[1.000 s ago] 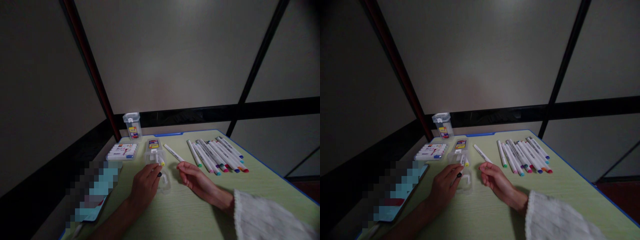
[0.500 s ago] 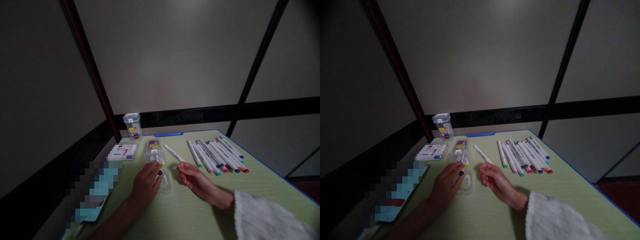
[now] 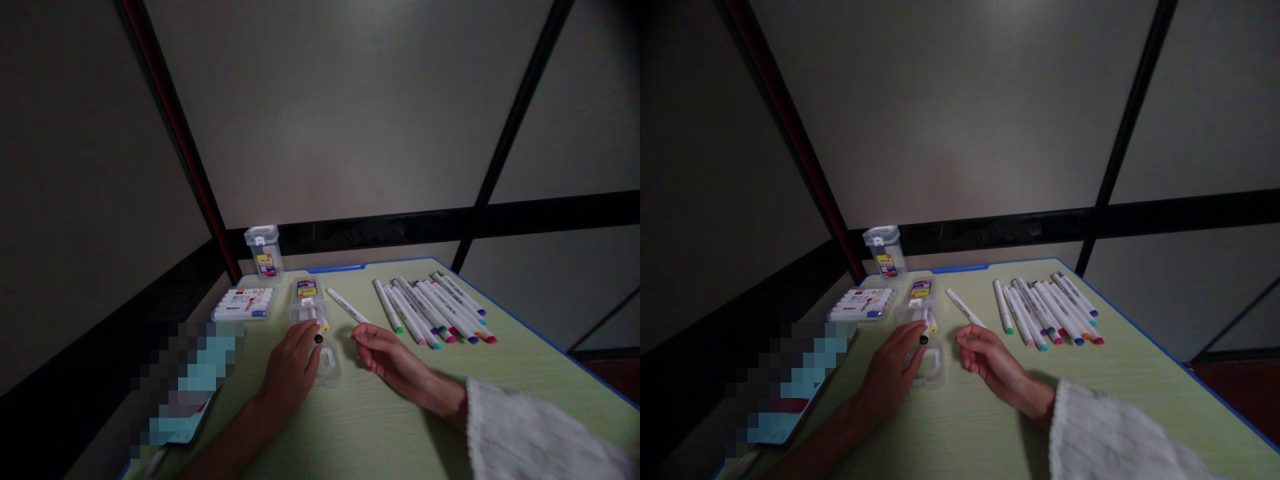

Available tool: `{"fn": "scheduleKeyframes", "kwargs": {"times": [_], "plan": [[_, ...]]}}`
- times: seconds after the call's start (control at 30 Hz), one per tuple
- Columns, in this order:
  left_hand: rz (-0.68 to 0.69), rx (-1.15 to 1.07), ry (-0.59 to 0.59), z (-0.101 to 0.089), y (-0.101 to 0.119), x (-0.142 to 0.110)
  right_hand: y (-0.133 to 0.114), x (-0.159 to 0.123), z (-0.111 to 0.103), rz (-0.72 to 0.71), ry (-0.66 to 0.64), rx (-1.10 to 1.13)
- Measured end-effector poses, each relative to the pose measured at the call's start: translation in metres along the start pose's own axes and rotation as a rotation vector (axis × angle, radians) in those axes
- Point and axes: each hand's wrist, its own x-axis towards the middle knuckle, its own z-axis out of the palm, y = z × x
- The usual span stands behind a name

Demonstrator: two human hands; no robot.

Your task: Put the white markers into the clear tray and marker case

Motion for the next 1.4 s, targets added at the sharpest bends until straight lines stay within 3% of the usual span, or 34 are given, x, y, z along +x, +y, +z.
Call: {"fn": "scheduleKeyframes", "kwargs": {"times": [0.33,1.4], "plan": [[-0.055,-0.015,-0.064,-0.0005,0.001,0.0001,0.0003,0.0001,0.0001,-0.003,-0.01,-0.016],[-0.097,-0.055,-0.076,0.0043,-0.0016,-0.0018,-0.0006,-0.001,0.0028,-0.008,-0.008,-0.05]]}}
